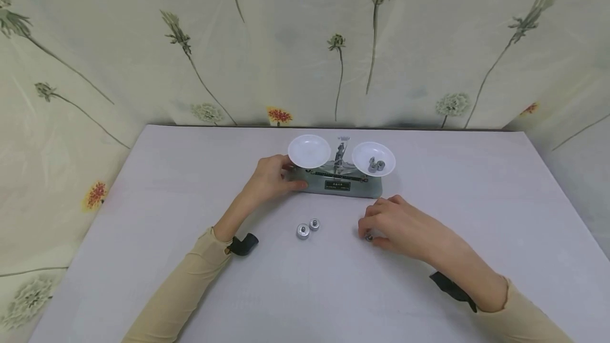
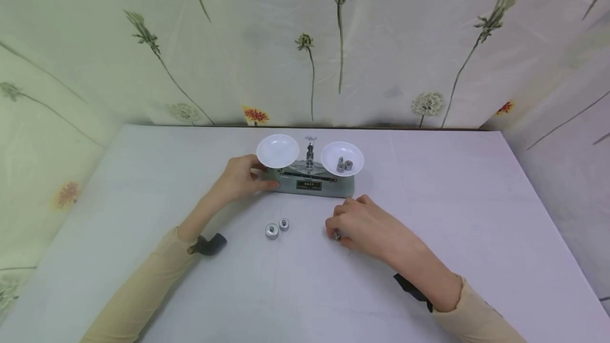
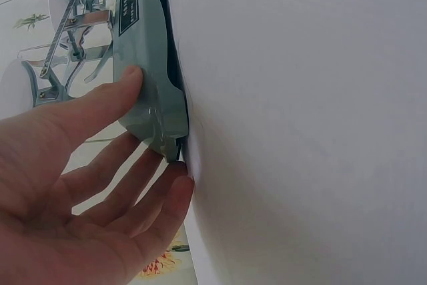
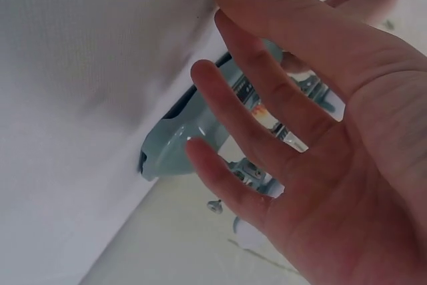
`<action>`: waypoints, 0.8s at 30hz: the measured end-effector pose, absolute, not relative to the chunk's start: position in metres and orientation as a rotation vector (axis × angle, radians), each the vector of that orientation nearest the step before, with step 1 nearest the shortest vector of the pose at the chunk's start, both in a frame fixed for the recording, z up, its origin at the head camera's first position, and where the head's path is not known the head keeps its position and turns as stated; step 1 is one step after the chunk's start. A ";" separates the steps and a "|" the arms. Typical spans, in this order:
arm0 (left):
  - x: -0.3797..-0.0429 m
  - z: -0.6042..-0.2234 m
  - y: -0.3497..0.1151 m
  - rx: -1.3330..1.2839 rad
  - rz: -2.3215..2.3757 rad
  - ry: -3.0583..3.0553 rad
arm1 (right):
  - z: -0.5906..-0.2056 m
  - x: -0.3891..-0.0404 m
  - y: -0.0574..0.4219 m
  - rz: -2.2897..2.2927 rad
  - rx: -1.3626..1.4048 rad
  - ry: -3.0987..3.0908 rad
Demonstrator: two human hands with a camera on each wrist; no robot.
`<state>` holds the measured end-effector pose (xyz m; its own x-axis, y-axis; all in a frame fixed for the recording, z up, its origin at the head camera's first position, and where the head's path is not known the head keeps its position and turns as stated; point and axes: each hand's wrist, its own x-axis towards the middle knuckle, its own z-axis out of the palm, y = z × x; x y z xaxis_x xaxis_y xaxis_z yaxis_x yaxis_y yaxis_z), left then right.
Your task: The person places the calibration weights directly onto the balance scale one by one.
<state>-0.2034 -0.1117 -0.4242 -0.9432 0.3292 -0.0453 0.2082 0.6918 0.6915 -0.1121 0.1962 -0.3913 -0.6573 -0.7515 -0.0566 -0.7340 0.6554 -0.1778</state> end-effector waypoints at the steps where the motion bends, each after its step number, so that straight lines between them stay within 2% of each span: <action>1: -0.203 -0.424 -0.112 0.439 1.087 2.735 | -0.392 -0.112 0.196 -0.207 -1.241 2.744; 24: -0.203 -0.423 -0.112 0.443 1.102 2.728 | -0.393 -0.111 0.195 -0.175 -1.280 2.786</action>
